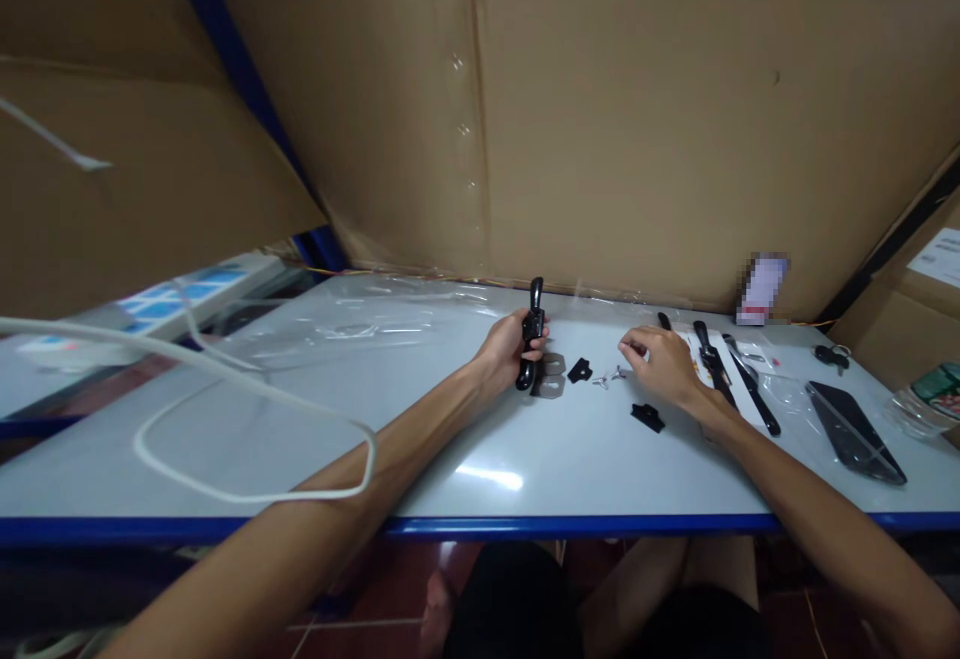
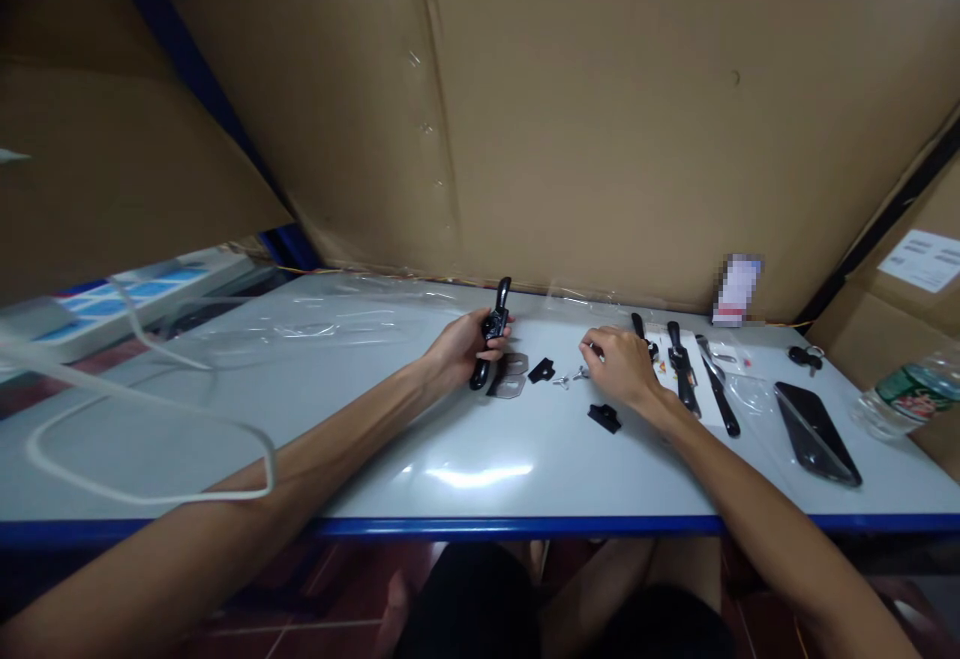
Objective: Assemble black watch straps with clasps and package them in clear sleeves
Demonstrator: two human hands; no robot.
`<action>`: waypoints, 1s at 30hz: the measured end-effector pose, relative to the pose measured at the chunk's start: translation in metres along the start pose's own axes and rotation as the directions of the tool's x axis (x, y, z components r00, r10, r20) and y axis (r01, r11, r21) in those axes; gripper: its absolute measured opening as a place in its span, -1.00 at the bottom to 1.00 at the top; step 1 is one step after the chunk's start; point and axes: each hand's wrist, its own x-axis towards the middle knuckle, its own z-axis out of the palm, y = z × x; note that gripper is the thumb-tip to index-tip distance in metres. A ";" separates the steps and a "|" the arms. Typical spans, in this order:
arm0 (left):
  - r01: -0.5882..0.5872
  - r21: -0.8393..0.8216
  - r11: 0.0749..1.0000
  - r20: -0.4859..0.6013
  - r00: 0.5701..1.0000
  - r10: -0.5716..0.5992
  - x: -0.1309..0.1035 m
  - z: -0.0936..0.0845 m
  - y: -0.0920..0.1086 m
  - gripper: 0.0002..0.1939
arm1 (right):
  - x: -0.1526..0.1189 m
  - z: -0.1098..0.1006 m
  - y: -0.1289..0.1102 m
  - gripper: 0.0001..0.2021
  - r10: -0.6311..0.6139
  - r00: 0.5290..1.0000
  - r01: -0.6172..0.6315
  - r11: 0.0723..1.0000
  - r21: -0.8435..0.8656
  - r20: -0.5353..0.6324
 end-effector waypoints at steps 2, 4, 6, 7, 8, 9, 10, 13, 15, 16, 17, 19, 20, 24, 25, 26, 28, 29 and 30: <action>-0.010 -0.012 1.000 -0.009 1.000 0.010 -0.001 0.000 0.001 -0.84 | -0.001 0.002 -0.002 -0.88 -0.006 1.000 0.006 1.000 0.002 0.011; -0.027 -0.004 1.000 -0.020 0.999 0.027 -0.002 0.001 0.002 -0.81 | -0.001 0.001 -0.004 -0.89 -0.006 1.000 0.006 1.000 -0.008 0.025; -0.042 0.009 0.999 -0.026 0.999 0.043 -0.004 0.002 0.003 -0.79 | 0.000 -0.002 -0.004 -0.88 0.013 0.999 -0.012 0.999 -0.031 0.037; -0.044 0.015 0.999 -0.026 0.999 0.045 -0.005 0.002 0.003 -0.79 | 0.001 -0.003 -0.004 -0.88 0.028 0.999 -0.026 0.999 -0.042 0.040; -0.043 0.019 0.999 -0.024 0.999 0.043 -0.005 0.002 0.003 -0.79 | 0.001 -0.005 -0.004 -0.88 0.044 0.998 -0.042 0.998 -0.050 0.040; -0.039 0.022 0.999 -0.021 0.999 0.039 -0.005 0.003 0.003 -0.80 | 0.002 -0.007 -0.004 -0.87 0.058 0.997 -0.055 0.997 -0.054 0.041; -0.035 0.025 0.999 -0.020 0.999 0.035 -0.005 0.002 0.003 -0.80 | 0.002 -0.008 -0.004 -0.87 0.068 0.997 -0.066 0.996 -0.054 0.041; -0.053 0.010 0.999 -0.027 0.998 0.053 -0.003 0.001 0.003 -0.79 | 0.002 -0.009 -0.005 -0.87 0.057 0.998 -0.056 0.998 -0.023 0.036; -0.087 -0.024 0.996 -0.055 0.995 0.085 0.000 0.000 0.004 -0.80 | 0.000 -0.007 -0.010 -0.86 -0.010 0.999 0.009 1.000 0.022 0.034; -0.101 -0.049 0.994 -0.072 0.993 0.098 0.001 -0.001 0.005 -0.82 | -0.002 -0.007 -0.014 -0.84 -0.071 0.997 0.069 0.996 0.049 0.040; -0.110 -0.075 0.991 -0.087 0.991 0.103 0.003 -0.002 0.007 -0.84 | -0.004 -0.006 -0.020 -0.81 -0.145 0.988 0.140 0.987 0.076 0.056; -0.104 -0.115 0.988 -0.101 0.991 0.092 0.006 -0.004 0.008 -0.88 | -0.010 -0.004 -0.033 -0.73 -0.307 0.943 0.292 0.948 0.124 0.129; -0.096 -0.123 0.988 -0.105 0.991 0.083 0.007 -0.005 0.009 -0.89 | -0.014 -0.003 -0.040 -0.69 -0.377 0.909 0.355 0.924 0.144 0.178; -0.080 -0.118 0.990 -0.111 0.992 0.066 0.009 -0.005 0.008 -0.85 | -0.024 -0.002 -0.058 -0.61 -0.494 0.807 0.454 0.869 0.195 0.325; -0.078 -0.117 0.990 -0.110 0.992 0.065 0.009 -0.005 0.007 -0.84 | -0.025 -0.002 -0.059 -0.60 -0.493 0.803 0.451 0.870 0.200 0.335; -0.074 -0.117 0.990 -0.108 0.992 0.061 0.008 -0.004 0.006 -0.84 | -0.025 -0.003 -0.060 -0.61 -0.487 0.806 0.444 0.873 0.201 0.337; -0.067 -0.111 0.992 -0.101 0.993 0.056 0.008 -0.004 0.005 -0.87 | -0.026 -0.004 -0.059 -0.65 -0.472 0.820 0.427 0.881 0.202 0.325; -0.064 -0.103 0.993 -0.096 0.994 0.055 0.007 -0.004 0.005 -0.88 | -0.026 -0.005 -0.059 -0.67 -0.467 0.828 0.421 0.883 0.206 0.310; -0.063 -0.096 0.993 -0.091 0.994 0.054 0.007 -0.004 0.005 -0.88 | -0.026 -0.005 -0.059 -0.69 -0.466 0.835 0.418 0.883 0.214 0.293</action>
